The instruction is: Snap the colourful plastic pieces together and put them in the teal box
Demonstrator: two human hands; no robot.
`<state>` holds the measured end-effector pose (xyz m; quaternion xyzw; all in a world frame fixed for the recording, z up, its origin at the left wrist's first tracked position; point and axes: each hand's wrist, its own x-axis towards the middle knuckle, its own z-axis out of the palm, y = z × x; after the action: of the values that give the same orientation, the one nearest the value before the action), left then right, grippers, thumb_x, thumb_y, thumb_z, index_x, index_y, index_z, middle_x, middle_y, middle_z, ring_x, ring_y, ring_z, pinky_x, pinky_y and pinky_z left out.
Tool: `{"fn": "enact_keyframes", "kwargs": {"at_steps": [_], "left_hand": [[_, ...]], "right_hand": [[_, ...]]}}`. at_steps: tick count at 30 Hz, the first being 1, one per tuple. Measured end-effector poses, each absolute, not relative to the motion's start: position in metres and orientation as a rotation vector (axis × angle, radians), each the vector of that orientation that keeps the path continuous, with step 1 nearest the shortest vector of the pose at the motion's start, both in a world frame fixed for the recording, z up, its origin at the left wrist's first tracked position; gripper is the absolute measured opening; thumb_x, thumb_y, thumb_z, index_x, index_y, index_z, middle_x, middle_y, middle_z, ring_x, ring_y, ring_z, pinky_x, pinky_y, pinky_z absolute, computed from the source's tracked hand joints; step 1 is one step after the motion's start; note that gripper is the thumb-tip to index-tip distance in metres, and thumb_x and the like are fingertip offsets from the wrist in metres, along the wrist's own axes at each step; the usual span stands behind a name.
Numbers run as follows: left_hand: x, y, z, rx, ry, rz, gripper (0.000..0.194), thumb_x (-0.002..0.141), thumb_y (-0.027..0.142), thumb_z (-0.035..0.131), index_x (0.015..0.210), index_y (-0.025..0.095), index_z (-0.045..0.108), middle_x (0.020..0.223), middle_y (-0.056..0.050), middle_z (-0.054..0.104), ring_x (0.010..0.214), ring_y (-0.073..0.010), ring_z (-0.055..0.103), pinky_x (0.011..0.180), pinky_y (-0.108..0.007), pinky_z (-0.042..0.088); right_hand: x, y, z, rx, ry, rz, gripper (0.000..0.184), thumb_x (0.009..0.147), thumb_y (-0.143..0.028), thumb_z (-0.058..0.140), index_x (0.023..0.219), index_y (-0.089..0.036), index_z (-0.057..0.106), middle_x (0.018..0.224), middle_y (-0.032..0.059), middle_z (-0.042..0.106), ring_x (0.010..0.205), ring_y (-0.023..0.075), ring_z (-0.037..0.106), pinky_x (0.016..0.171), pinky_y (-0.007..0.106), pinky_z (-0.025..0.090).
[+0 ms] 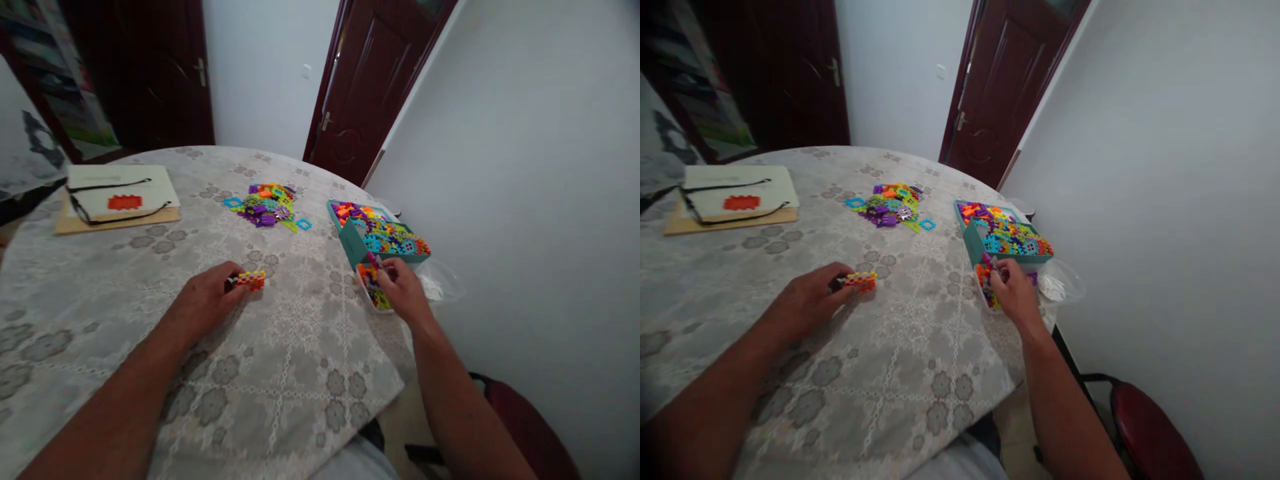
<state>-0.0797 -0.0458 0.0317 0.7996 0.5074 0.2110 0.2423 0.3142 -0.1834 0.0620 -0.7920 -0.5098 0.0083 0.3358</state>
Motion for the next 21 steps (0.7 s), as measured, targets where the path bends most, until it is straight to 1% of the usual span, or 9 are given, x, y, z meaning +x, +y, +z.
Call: {"fn": "enact_keyframes", "kwargs": {"at_steps": [3, 6, 9, 14, 18, 21], "left_hand": [[-0.078, -0.044, 0.031, 2.176, 1.391, 0.524, 0.038, 0.092, 0.058, 0.057, 0.107, 0.025, 0.07, 0.096, -0.007, 0.075, 0.086, -0.0272, 0.067, 0.075, -0.033, 0.046], [-0.076, -0.045, 0.031, 2.183, 1.4, 0.506, 0.04, 0.091, 0.06, 0.058, 0.108, 0.025, 0.069, 0.093, -0.006, 0.074, 0.084, -0.0264, 0.066, 0.075, -0.033, 0.045], [-0.074, -0.048, 0.037, 2.206, 1.419, 0.454, 0.038, 0.095, 0.057, 0.056, 0.111, 0.025, 0.067, 0.093, -0.003, 0.072, 0.084, -0.0239, 0.065, 0.077, -0.031, 0.044], [-0.071, -0.051, 0.043, 2.21, 1.453, 0.384, 0.033, 0.098, 0.055, 0.053, 0.112, 0.027, 0.064, 0.099, -0.001, 0.073, 0.088, -0.0225, 0.064, 0.08, -0.029, 0.044], [-0.072, -0.049, 0.039, 2.226, 1.473, 0.382, 0.038, 0.098, 0.057, 0.052, 0.118, 0.026, 0.063, 0.098, -0.002, 0.072, 0.087, -0.0239, 0.066, 0.078, -0.031, 0.045], [-0.073, -0.047, 0.037, 2.22, 1.441, 0.405, 0.04, 0.095, 0.057, 0.054, 0.116, 0.026, 0.065, 0.097, -0.003, 0.072, 0.086, -0.025, 0.066, 0.078, -0.033, 0.046]], "right_hand": [[0.35, -0.197, 0.052, -2.178, -1.251, -0.034, 0.033, 0.091, -0.045, 0.056, 0.112, -0.022, 0.067, 0.097, 0.0069, 0.076, 0.083, 0.0234, 0.069, 0.073, 0.031, 0.049], [0.367, -0.207, 0.045, -2.258, -1.263, -0.064, 0.031, 0.092, -0.042, 0.056, 0.114, -0.022, 0.067, 0.095, 0.0058, 0.076, 0.082, 0.0225, 0.07, 0.073, 0.03, 0.048], [0.37, -0.214, 0.043, -2.38, -1.284, -0.093, 0.028, 0.095, -0.036, 0.055, 0.117, -0.022, 0.067, 0.097, 0.006, 0.076, 0.085, 0.0222, 0.071, 0.074, 0.029, 0.046], [0.366, -0.219, 0.044, -2.606, -1.22, -0.325, 0.028, 0.1, -0.029, 0.055, 0.124, -0.02, 0.066, 0.105, 0.0108, 0.077, 0.092, 0.024, 0.071, 0.079, 0.03, 0.046], [0.362, -0.22, 0.048, -2.566, -1.256, -0.388, 0.026, 0.101, -0.025, 0.052, 0.12, -0.017, 0.067, 0.115, 0.0146, 0.074, 0.105, 0.0256, 0.068, 0.089, 0.032, 0.048], [0.35, -0.219, 0.052, -2.403, -1.316, -0.391, 0.024, 0.1, -0.024, 0.05, 0.112, -0.017, 0.069, 0.115, 0.0148, 0.072, 0.109, 0.0263, 0.066, 0.095, 0.035, 0.049]]}}
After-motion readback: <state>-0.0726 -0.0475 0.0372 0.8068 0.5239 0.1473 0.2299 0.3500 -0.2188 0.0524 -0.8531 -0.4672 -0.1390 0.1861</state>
